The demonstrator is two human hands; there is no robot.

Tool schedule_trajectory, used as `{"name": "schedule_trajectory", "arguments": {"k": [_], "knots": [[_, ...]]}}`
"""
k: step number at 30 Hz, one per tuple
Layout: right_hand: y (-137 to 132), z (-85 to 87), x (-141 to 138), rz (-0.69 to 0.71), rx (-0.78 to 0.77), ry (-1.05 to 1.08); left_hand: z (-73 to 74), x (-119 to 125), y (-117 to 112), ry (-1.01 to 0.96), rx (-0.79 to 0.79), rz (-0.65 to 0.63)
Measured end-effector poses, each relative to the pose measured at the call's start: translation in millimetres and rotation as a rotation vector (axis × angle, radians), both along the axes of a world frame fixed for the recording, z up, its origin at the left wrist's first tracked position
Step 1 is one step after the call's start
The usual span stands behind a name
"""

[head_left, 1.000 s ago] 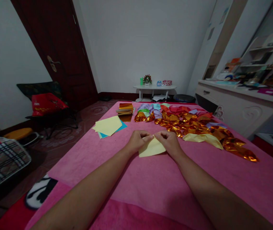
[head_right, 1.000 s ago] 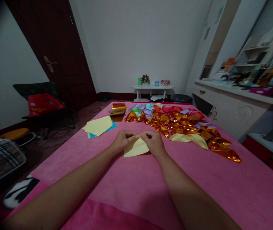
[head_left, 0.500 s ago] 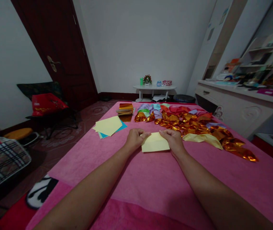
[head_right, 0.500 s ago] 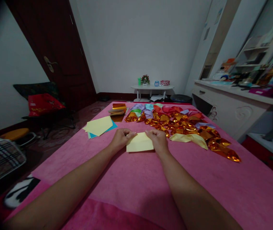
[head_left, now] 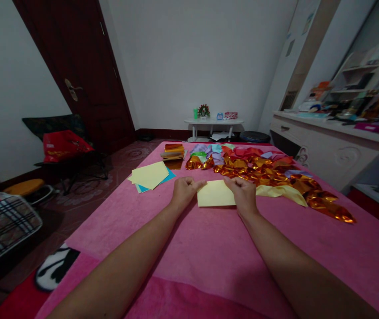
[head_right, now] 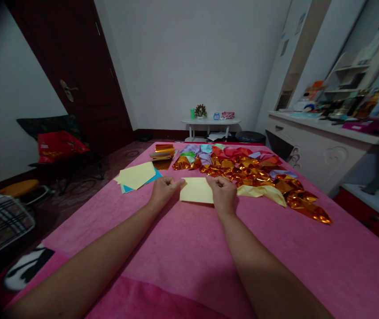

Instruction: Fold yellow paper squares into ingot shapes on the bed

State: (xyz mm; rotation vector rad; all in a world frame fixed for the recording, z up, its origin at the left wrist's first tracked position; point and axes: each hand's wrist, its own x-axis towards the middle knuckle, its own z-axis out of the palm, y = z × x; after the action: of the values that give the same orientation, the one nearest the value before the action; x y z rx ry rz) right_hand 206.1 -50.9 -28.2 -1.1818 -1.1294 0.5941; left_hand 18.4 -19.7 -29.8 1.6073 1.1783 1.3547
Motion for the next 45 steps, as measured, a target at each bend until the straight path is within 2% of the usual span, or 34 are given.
{"name": "schedule_trajectory", "arguments": {"k": [3, 5, 9, 11, 13, 16, 19, 22, 25, 27, 32, 35, 39, 45], "knots": [[-3.7, 6.9, 0.3, -0.256, 0.145, -0.157, 4.4, 0.3, -3.8, -0.043, 0.002, 0.003], [-7.3, 10.2, -2.4, -0.297, 0.235, -0.329, 7.0, 5.3, -9.5, -0.055, -0.022, -0.073], [-14.9, 11.8, -13.4, -0.121, 0.390, -0.710, 11.5, 19.4, -22.0, -0.227, -0.117, -0.344], [-17.7, 11.9, -19.1, -0.047, 0.447, -0.851, 12.9, 22.9, -24.5, -0.348, -0.151, -0.433], [-19.8, 12.5, -24.0, -0.001, 0.466, -0.960, 12.6, 22.8, -23.6, -0.411, -0.165, -0.407], [-22.5, 14.4, -29.4, 0.085, 0.452, -1.022, 9.4, 19.3, -17.9, -0.426, -0.180, -0.291], [-24.7, 17.4, -31.6, 0.132, 0.472, -0.945, 6.0, 15.4, -11.2, -0.401, -0.167, -0.221], [-24.1, 19.7, -28.9, -0.018, 0.480, -0.731, 5.0, 13.0, -6.3, -0.366, -0.143, -0.181], [-18.6, 18.6, -22.2, -0.115, 0.405, -0.501, 5.2, 11.8, -3.3, -0.336, -0.137, -0.175], [-13.0, 15.0, -17.7, -0.075, 0.327, -0.358, 5.0, 11.4, -2.2, -0.323, -0.142, -0.183], [-1.5, 1.9, -12.3, 0.183, 0.065, -0.012, 2.4, 10.8, -1.8, -0.307, -0.152, -0.204], [1.0, -1.9, -11.7, 0.165, 0.041, 0.060, 0.4, 10.6, -2.0, -0.302, -0.156, -0.231], [0.3, -0.1, -10.4, 0.110, 0.052, 0.048, -2.4, 9.7, -0.2, -0.303, -0.158, -0.251], [-0.6, 0.7, -8.2, 0.200, 0.076, 0.059, -5.4, 7.4, 3.1, -0.323, -0.183, -0.207]]}}
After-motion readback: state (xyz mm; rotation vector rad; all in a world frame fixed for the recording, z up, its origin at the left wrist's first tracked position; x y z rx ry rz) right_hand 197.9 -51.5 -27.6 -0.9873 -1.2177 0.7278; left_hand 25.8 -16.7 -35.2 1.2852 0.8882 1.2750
